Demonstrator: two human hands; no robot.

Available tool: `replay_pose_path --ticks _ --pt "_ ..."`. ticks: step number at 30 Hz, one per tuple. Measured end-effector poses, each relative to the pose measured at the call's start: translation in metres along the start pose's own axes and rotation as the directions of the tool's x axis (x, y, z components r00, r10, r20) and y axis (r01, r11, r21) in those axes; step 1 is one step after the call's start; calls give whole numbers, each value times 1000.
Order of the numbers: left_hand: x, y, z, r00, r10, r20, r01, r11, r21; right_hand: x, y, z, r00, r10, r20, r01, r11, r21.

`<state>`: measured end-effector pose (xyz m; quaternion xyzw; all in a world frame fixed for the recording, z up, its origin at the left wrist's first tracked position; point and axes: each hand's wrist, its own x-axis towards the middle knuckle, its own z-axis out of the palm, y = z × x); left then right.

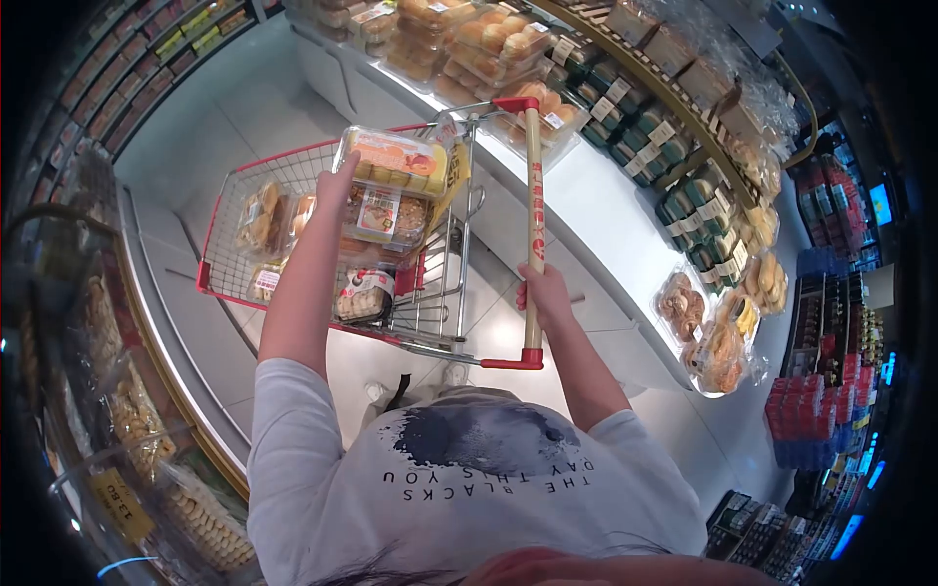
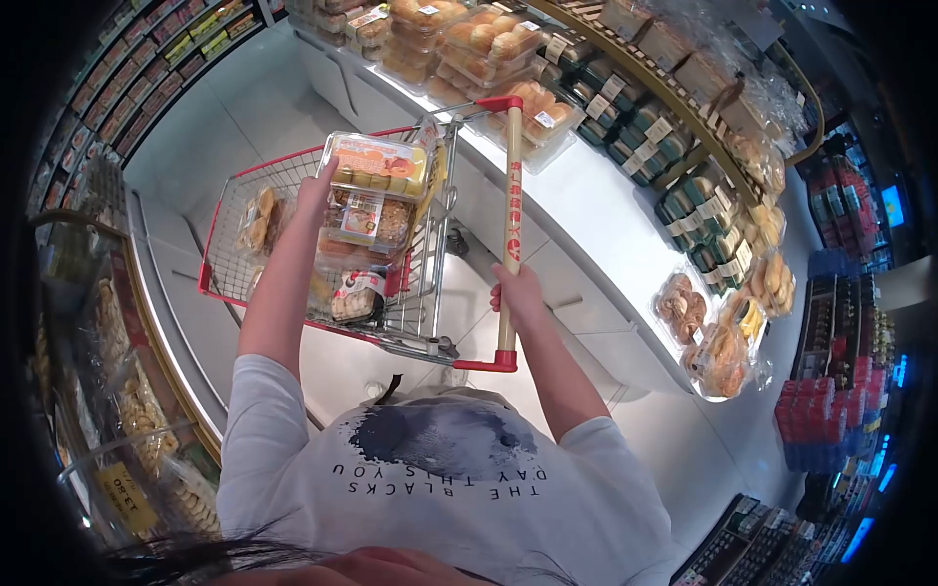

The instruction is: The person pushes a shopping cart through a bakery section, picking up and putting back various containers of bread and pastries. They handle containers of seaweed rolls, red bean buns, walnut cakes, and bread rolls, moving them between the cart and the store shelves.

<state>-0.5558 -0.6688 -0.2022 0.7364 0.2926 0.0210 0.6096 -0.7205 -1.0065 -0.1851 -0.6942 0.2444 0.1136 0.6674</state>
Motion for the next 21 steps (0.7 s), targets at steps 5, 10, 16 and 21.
replay_pose_path --ticks 5,10,16,21 --pt "22 -13 16 999 -40 -5 37 966 -257 1 0 -2 999 7 33 -7 1000 11" --pt "16 -11 8 999 5 45 15 909 -416 -2 -5 1 1000 12 -1 -12 1000 -12" --pt "-5 -21 -25 983 143 -119 -184 849 -496 -2 -2 8 995 1 -98 -8 997 -72" --pt "-17 -29 -143 982 182 -43 -160 697 -699 3 6 12 991 -9 -132 -2 997 -83"
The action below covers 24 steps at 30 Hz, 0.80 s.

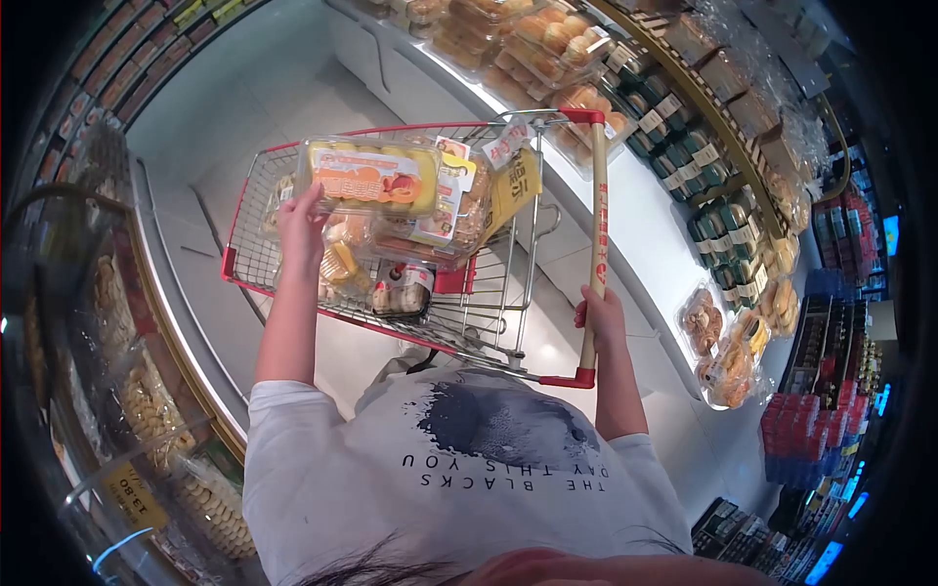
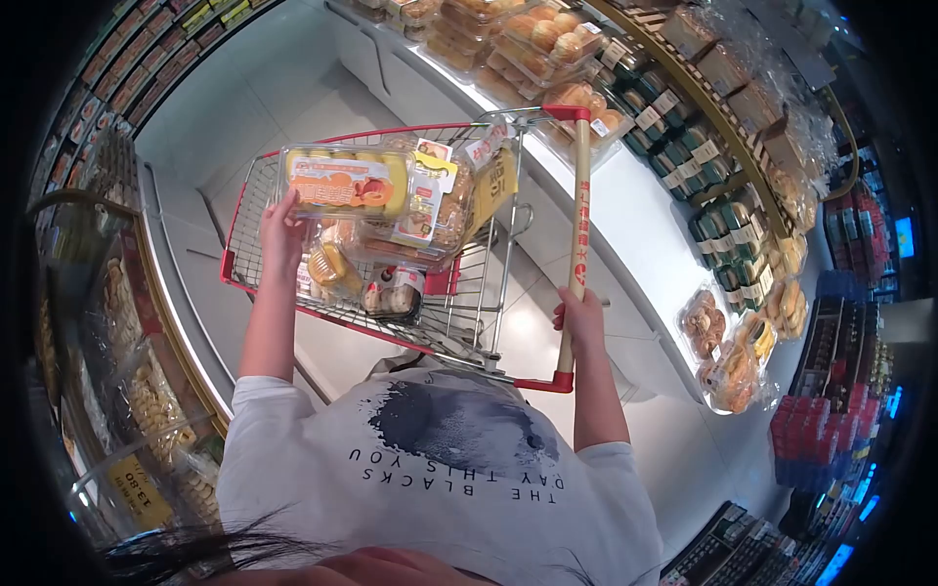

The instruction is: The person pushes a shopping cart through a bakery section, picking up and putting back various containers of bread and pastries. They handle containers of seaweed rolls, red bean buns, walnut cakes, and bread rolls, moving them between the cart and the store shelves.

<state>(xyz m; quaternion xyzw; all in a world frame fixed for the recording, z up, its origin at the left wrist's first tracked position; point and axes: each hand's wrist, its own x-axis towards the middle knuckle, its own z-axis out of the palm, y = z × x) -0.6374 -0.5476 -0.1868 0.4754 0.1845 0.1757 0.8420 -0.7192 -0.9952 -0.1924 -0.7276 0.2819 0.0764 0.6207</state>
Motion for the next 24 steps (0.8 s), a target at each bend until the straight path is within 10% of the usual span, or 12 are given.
replay_pose_path --ticks 7,10,18,24 --pt "19 79 -148 901 380 -212 -224 823 523 -3 -6 10 995 35 -89 -42 996 -74" --pt "44 74 -195 903 347 -252 -45 661 749 -4 -12 17 988 52 -142 -66 993 -95" --pt "103 26 -251 944 -306 -122 322 781 535 1 -7 15 982 30 -188 -59 986 -153" --pt "129 7 -276 900 -406 -156 368 520 771 -1 -5 13 971 7 -237 -47 985 -164"
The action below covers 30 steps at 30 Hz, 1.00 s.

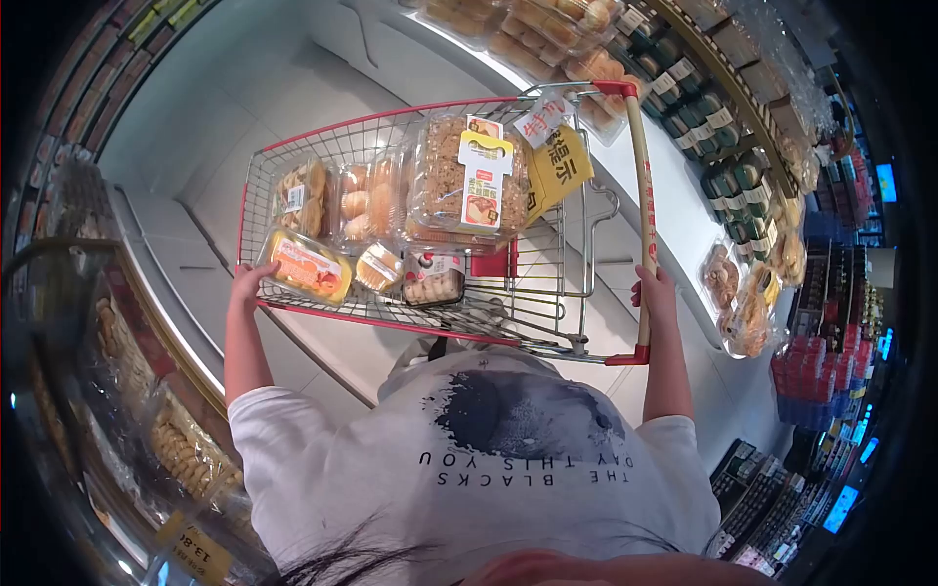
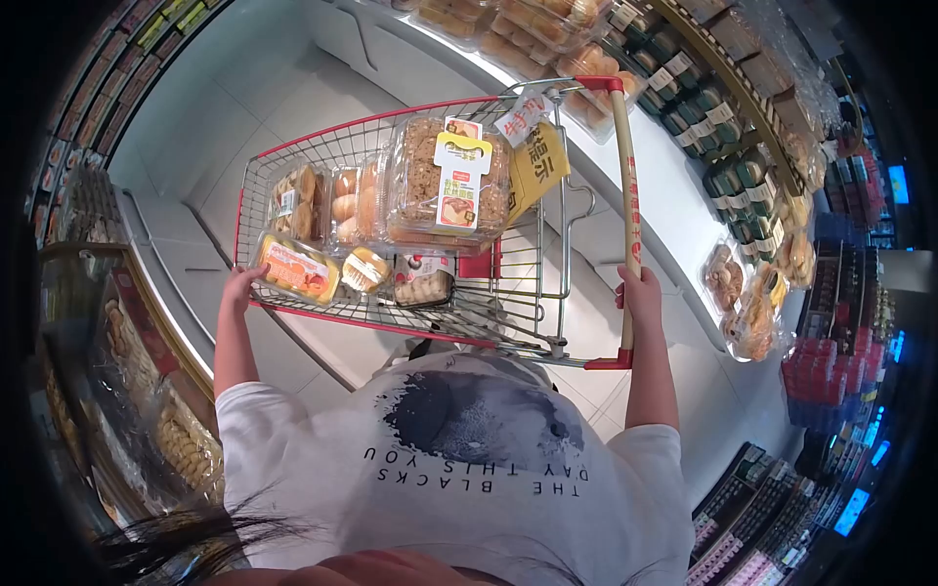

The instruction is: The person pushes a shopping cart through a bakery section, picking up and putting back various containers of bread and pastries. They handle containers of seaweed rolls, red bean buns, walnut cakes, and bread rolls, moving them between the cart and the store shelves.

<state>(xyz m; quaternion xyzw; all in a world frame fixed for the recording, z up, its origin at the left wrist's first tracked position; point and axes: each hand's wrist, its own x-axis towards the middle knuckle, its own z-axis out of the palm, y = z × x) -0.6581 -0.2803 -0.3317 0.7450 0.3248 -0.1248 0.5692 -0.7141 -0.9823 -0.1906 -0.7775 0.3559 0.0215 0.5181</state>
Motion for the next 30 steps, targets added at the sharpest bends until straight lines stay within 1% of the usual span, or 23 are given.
replay_pose_path --ticks 1,2,3,5,6,9,10,11,12,13,14,15,16,17,18,20,23,24,26,29,30 --pt "3 0 2 1000 -21 -13 22 997 74 -1 -3 3 1000 6 -12 -7 1000 -12" --pt "3 -5 3 999 31 6 -32 992 121 -2 -4 3 1000 3 -17 -4 1000 -14" --pt "-4 -1 6 999 0 47 -12 961 275 -2 -3 1 1000 2 -17 -2 1000 -11" --pt "-10 5 9 991 -79 107 5 827 563 -1 -4 4 1000 -2 -16 2 1000 -5" --pt "14 -26 5 990 22 139 -110 736 668 0 -3 5 1000 0 -12 0 1000 8" --pt "43 -33 13 970 -200 137 -14 519 855 3 1 0 1000 8 -8 -8 1000 24" --pt "-15 22 41 995 -101 9 19 275 961 3 1 0 1000 8 -10 -8 1000 17" --pt "-26 33 57 998 47 -51 40 226 973 4 1 0 1000 7 -11 -7 1000 8" --pt "-29 40 68 975 197 -102 66 181 981 5 -1 2 1000 4 -12 -4 1000 10" --pt "-37 51 81 927 348 -142 99 139 985 4 -1 2 1000 2 -14 -1 1000 14" --pt "-61 86 104 944 318 -91 12 242 970 3 0 3 1000 2 -16 -2 1000 19" --pt "-56 93 122 905 425 18 -204 397 895 2 0 3 1000 -6 -21 6 1000 9" --pt "-51 98 141 837 538 96 -414 510 754 2 1 3 1000 -15 -25 15 1000 -1" --pt "-53 106 164 826 536 173 -528 631 568 2 1 3 999 -26 -27 25 1000 -11" --pt "-56 115 189 801 547 244 -599 722 346 2 1 3 999 -25 -28 25 1000 -6" --pt "-50 125 239 858 415 303 -457 886 77 3 1 4 999 -28 -28 28 1000 3" --pt "-69 152 279 872 421 250 -487 799 353 -4 -9 2 999 27 33 -30 997 72" --pt "-42 138 290 881 406 243 -473 760 446 -5 -10 -1 994 46 95 -56 993 102" --pt "-46 140 290 889 407 211 -458 801 384 -3 -14 -4 972 73 225 -110 982 155" --pt "-54 141 286 889 419 186 -456 845 279 1 -12 -8 953 50 298 -114 973 199" --pt "-62 143 283 894 416 165 -446 863 239 -1 -14 -9 954 58 293 -117 976 185"
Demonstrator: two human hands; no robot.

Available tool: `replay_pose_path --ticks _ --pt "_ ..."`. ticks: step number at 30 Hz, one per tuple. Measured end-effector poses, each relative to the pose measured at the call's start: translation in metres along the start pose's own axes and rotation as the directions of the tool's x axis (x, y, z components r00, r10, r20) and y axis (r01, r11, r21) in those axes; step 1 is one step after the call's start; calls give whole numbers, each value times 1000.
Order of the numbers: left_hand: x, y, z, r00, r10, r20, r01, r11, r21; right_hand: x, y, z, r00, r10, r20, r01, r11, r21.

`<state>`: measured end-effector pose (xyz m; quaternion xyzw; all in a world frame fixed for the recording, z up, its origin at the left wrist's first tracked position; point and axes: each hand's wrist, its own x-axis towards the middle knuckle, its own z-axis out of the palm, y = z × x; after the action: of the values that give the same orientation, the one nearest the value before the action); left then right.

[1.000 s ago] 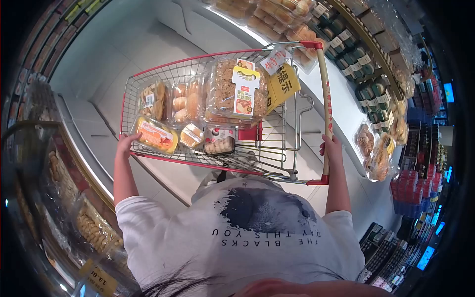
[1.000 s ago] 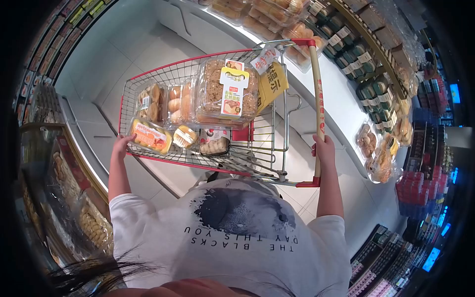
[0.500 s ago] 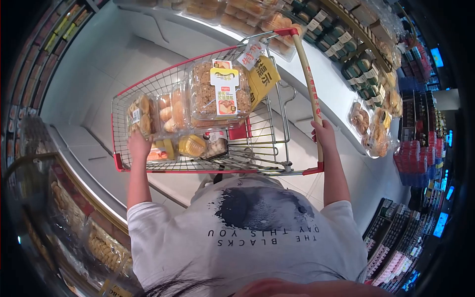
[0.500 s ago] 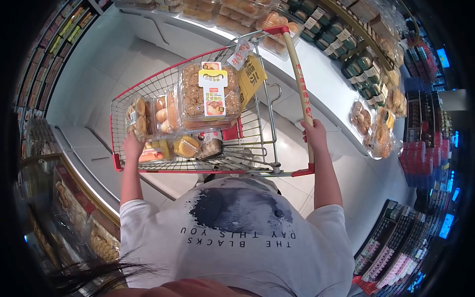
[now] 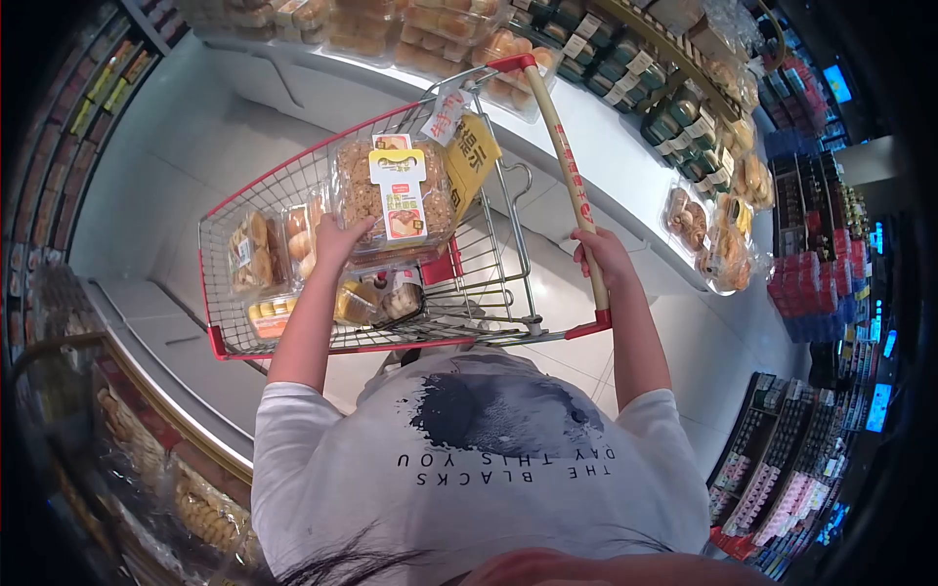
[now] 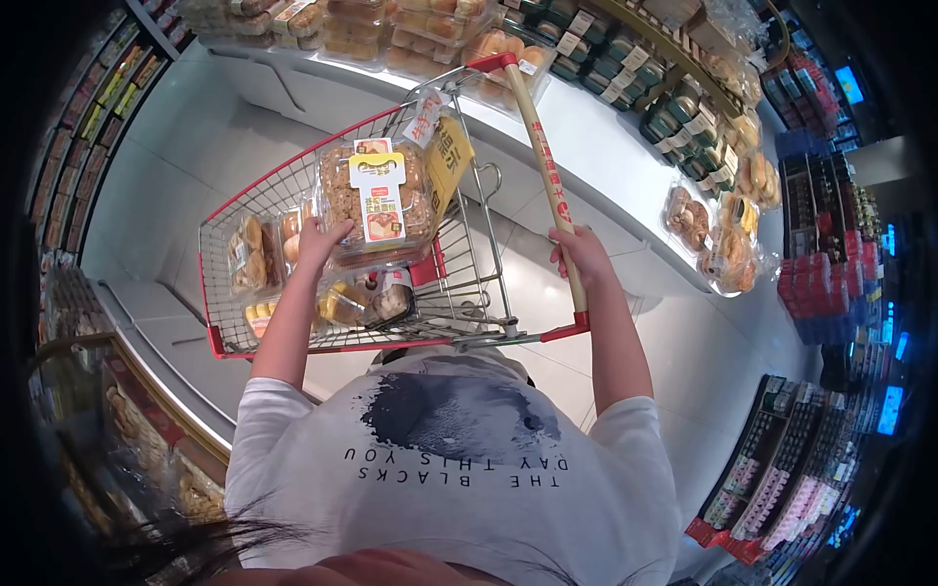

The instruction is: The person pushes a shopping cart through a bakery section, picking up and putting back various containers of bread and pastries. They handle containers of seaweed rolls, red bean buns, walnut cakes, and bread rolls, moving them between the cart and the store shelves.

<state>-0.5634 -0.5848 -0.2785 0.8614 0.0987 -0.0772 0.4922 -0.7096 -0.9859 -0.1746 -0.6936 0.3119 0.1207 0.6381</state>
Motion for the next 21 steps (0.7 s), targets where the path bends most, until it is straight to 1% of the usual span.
replay_pose_path --ticks 3,4,8,11,12,15,18,21 --pt "-4 11 -10 999 2 -44 -7 993 -118 0 -1 2 1000 -1 -23 2 1000 22" --pt "-5 13 -14 998 6 -55 -14 988 -153 -2 -3 3 1000 3 0 -3 999 45" --pt "-7 15 -25 992 38 -118 -59 981 -183 -1 1 6 1000 -10 8 9 997 75" --pt "-40 46 -33 976 7 -220 -64 965 -255 3 8 7 998 -54 35 50 993 106" --pt "-8 -8 -29 938 106 -331 -175 967 -187 4 9 8 997 -63 49 57 992 114" --pt "-38 -11 -36 891 29 -453 -225 896 -384 3 16 2 993 -82 88 70 989 130" --pt "-77 -11 -58 917 -102 -387 -178 761 -623 6 22 4 990 -67 124 47 987 154" --pt "-139 -3 -80 945 -208 -253 -83 596 -799 -14 21 0 989 -34 143 10 986 166"
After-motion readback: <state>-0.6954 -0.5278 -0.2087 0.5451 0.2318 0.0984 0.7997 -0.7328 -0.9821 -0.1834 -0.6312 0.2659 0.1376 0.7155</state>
